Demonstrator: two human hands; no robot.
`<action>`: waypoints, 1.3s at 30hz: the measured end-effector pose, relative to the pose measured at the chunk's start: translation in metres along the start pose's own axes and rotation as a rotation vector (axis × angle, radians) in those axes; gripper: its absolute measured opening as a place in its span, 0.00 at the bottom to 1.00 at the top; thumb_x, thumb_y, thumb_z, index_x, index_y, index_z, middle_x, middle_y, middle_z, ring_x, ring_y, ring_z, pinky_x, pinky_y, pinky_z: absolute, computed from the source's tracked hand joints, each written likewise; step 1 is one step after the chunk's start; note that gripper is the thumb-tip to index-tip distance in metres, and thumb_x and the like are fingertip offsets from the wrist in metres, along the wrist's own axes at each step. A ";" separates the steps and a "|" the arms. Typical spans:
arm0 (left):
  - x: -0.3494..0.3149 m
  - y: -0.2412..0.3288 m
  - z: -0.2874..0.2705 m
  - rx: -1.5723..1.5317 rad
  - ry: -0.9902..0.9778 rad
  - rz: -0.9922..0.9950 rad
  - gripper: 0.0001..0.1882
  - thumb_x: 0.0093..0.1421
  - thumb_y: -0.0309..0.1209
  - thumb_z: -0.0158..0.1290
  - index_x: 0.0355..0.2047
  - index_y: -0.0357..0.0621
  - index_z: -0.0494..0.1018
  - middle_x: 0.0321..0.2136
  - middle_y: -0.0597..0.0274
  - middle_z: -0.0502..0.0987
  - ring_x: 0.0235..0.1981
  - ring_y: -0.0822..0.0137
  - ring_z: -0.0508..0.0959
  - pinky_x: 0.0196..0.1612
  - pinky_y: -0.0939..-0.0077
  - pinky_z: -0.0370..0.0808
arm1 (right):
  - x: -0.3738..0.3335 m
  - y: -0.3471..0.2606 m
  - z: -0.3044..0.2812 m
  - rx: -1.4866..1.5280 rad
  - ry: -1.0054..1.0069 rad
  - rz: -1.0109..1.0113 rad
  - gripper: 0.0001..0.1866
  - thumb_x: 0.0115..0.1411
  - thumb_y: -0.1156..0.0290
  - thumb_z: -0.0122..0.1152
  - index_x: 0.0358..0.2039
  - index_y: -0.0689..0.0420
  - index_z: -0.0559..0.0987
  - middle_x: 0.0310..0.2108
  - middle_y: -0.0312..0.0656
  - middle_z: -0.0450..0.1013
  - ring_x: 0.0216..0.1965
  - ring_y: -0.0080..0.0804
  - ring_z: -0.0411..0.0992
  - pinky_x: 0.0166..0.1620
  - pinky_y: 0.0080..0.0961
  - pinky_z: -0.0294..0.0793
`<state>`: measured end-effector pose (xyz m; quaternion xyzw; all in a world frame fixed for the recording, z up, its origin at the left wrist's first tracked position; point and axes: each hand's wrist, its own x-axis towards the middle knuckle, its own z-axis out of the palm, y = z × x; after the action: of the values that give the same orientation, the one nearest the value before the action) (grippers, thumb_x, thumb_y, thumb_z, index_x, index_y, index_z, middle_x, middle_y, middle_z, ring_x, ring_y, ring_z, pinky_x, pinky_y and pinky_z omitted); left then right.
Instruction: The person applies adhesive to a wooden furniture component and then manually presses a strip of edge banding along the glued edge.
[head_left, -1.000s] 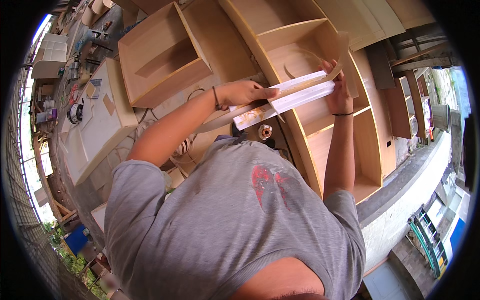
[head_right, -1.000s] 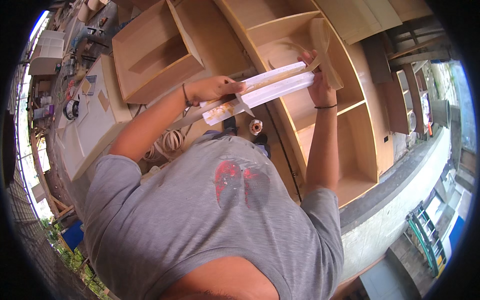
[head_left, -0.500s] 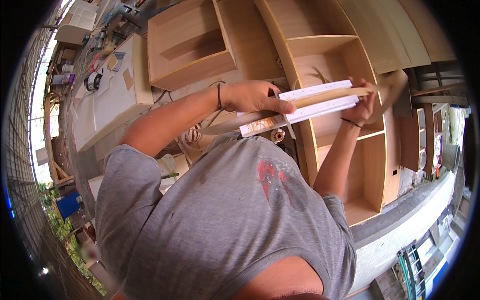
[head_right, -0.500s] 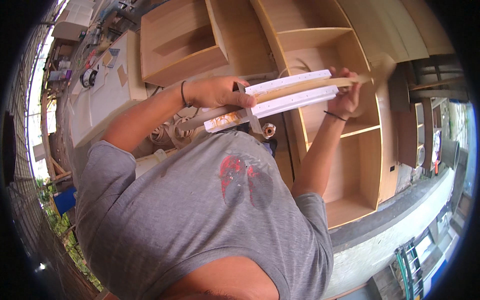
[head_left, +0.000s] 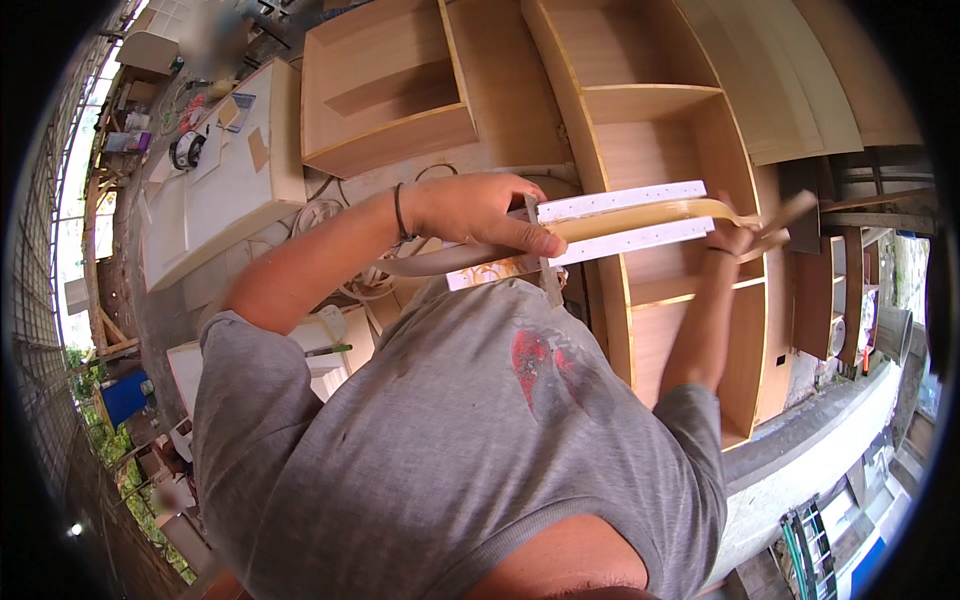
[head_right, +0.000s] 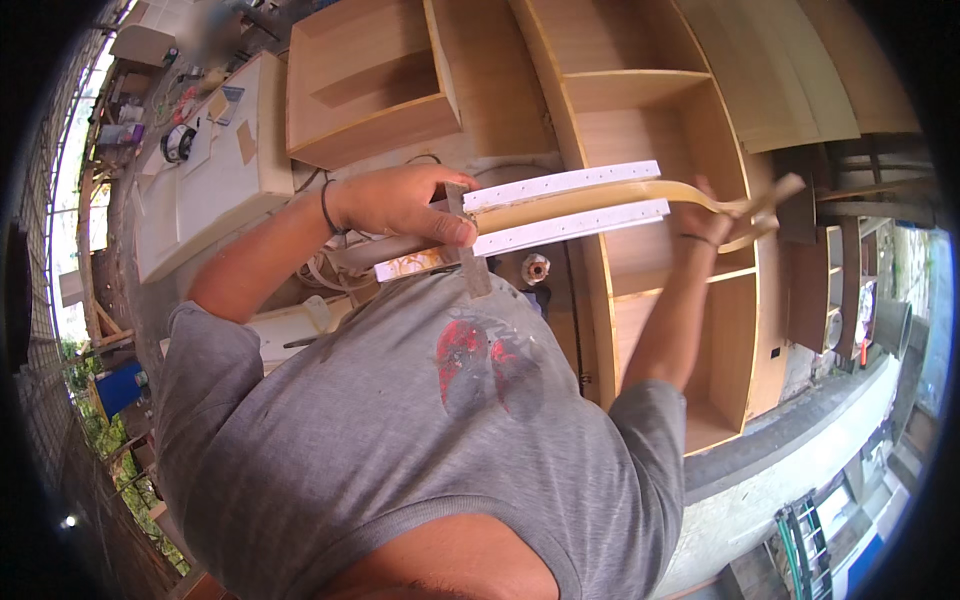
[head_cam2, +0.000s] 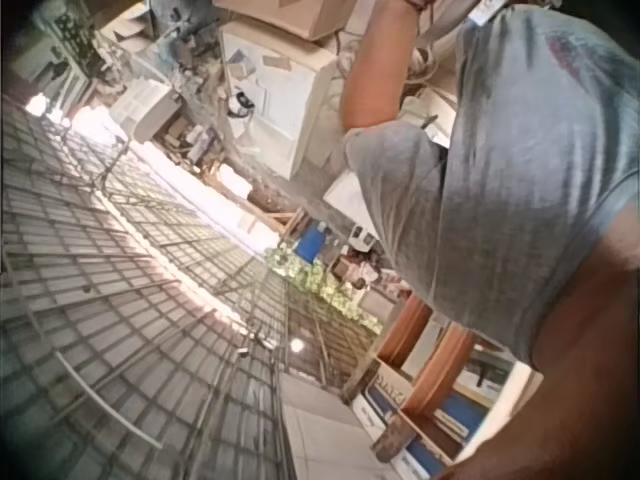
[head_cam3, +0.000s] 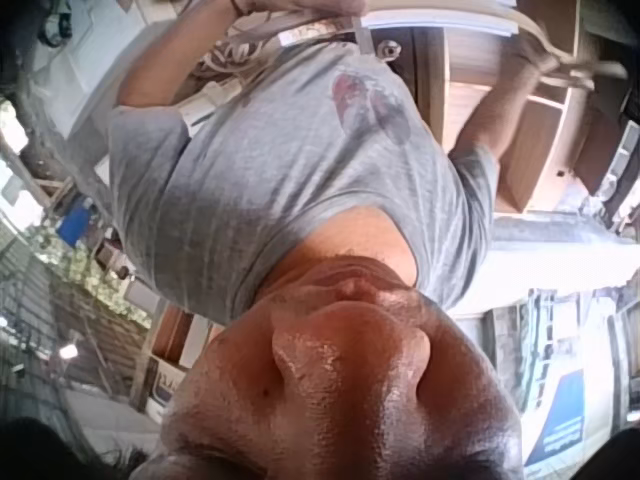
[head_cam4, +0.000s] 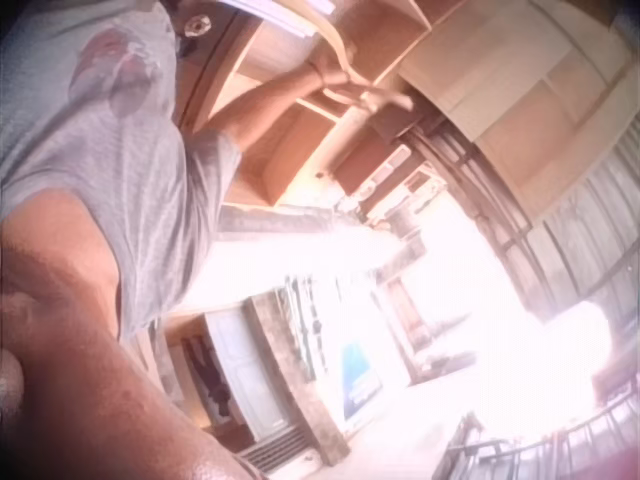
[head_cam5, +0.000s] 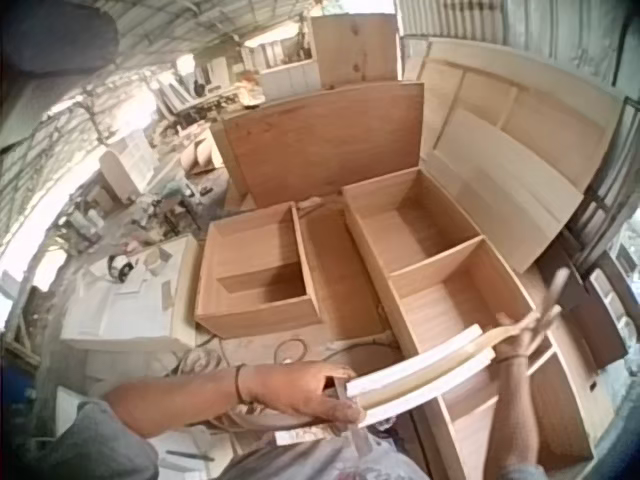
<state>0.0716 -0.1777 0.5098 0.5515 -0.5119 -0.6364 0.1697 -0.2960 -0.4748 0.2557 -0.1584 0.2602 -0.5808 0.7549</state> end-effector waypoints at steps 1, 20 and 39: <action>0.003 0.001 0.000 0.013 0.022 -0.004 0.42 0.49 0.57 0.58 0.50 0.29 0.66 0.43 0.53 0.74 0.46 0.67 0.72 0.50 0.76 0.67 | -0.022 0.028 0.004 -0.005 -0.144 0.092 0.32 0.58 0.44 0.47 0.52 0.58 0.67 0.51 0.45 0.66 0.54 0.43 0.64 0.58 0.46 0.60; 0.008 -0.016 0.029 -0.052 0.021 0.247 0.37 0.48 0.56 0.59 0.44 0.33 0.68 0.38 0.52 0.75 0.42 0.63 0.74 0.46 0.73 0.69 | -0.091 0.021 0.107 0.102 -0.330 -0.220 0.18 0.63 0.54 0.46 0.42 0.52 0.78 0.47 0.37 0.73 0.53 0.32 0.67 0.58 0.51 0.61; -0.016 -0.020 0.018 0.072 0.014 0.182 0.38 0.48 0.51 0.62 0.49 0.34 0.65 0.39 0.54 0.75 0.41 0.66 0.75 0.44 0.73 0.71 | -0.178 0.061 0.168 0.158 -0.542 0.078 0.36 0.60 0.41 0.43 0.60 0.54 0.60 0.59 0.35 0.60 0.64 0.44 0.50 0.62 0.50 0.52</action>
<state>0.0686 -0.1484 0.4992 0.5127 -0.5813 -0.5957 0.2106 -0.1843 -0.2978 0.3966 -0.2382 0.0087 -0.5062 0.8288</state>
